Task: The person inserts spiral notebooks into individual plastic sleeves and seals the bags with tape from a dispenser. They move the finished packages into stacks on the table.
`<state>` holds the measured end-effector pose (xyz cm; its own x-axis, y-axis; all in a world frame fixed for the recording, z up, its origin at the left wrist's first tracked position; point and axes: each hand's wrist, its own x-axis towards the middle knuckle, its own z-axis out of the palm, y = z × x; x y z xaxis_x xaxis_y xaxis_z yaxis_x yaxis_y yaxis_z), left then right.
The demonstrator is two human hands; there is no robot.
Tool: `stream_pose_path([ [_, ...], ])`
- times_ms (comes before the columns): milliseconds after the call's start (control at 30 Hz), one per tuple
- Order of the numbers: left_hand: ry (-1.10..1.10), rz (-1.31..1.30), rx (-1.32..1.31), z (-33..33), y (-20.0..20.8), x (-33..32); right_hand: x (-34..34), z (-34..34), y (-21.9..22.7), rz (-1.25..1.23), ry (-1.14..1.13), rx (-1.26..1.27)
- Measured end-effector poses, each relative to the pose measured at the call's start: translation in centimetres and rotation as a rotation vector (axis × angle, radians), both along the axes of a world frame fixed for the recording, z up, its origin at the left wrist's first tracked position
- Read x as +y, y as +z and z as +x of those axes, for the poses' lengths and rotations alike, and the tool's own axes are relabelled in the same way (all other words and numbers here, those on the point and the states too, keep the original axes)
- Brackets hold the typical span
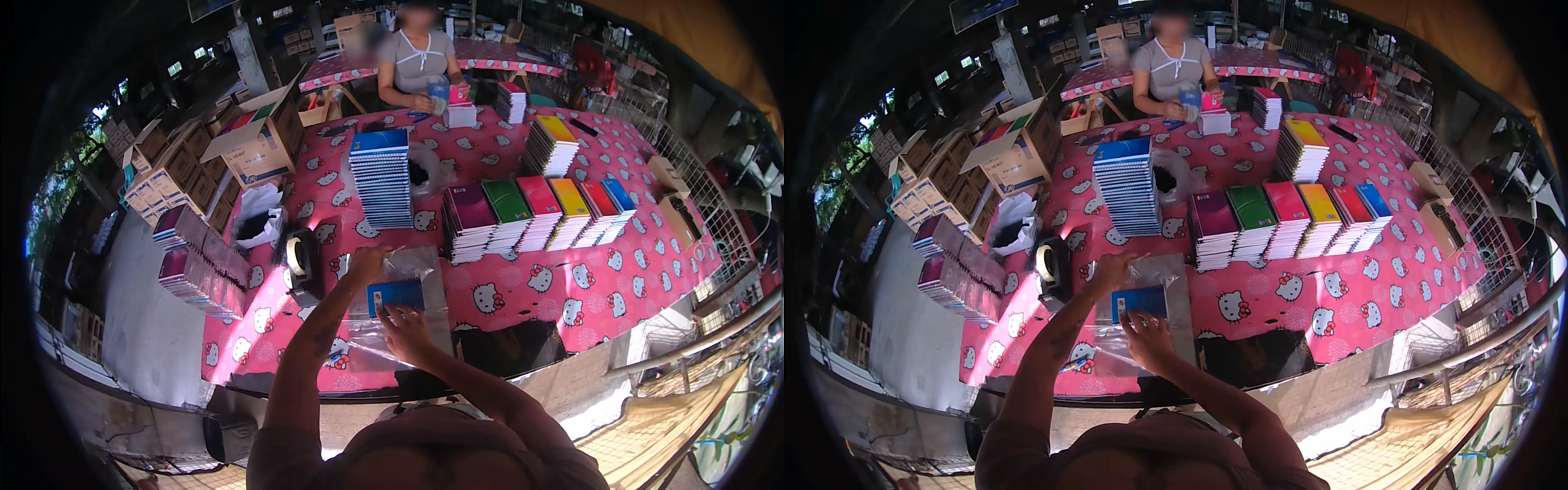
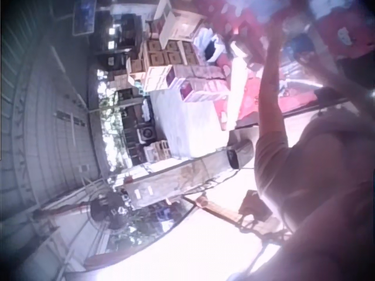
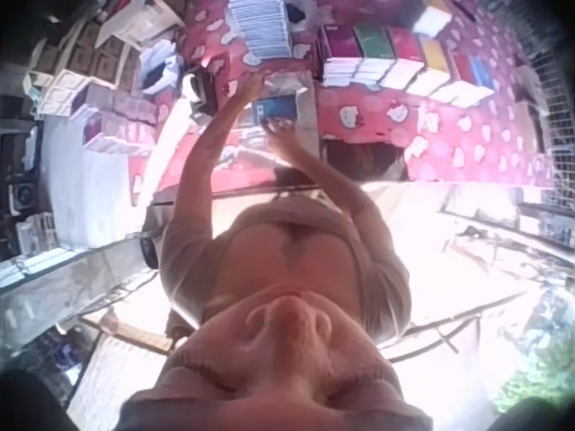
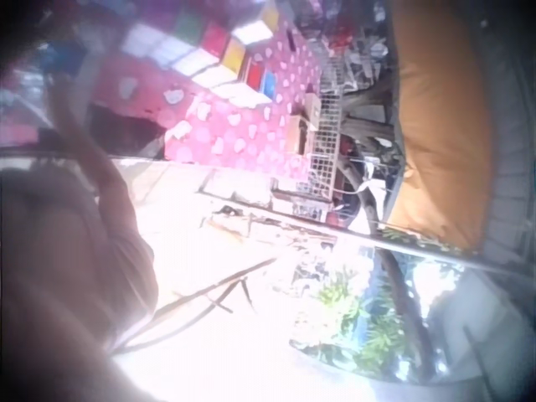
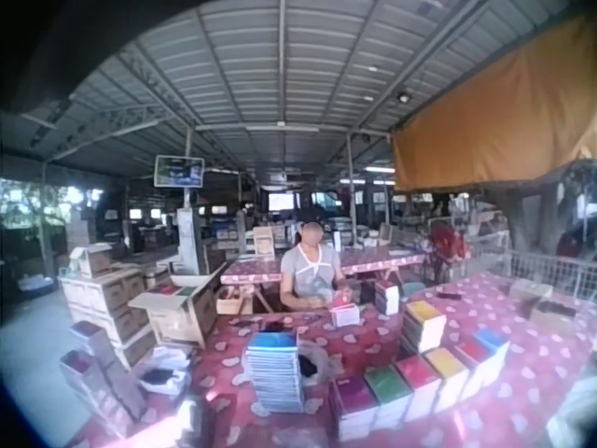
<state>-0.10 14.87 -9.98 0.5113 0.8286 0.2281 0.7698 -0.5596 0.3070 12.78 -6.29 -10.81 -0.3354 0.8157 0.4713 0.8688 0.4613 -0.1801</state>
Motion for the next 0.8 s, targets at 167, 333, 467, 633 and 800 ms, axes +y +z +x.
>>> stream_pose_path([
  [167, -0.132, 0.381, -0.010, 0.1, 0.5, -1.6, 0.2, -0.1, -0.5, -0.014, -0.007, -0.019],
  [333, -0.104, 0.168, 0.052, -0.8, 0.6, -3.2, 0.4, -0.6, -0.9, 0.024, -0.024, -0.022],
  [467, -0.230, 0.227, 0.085, -0.6, 4.2, -5.6, 0.7, -0.2, -1.0, 0.021, -0.043, -0.032],
  [633, -0.321, 0.400, 0.008, -1.7, 3.1, -9.1, 0.4, -1.0, -0.5, -0.082, -0.025, 0.006],
  [800, -0.061, 0.108, -0.146, 0.4, 1.2, -13.5, 0.3, 0.1, -2.3, -0.021, -0.011, -0.015],
])
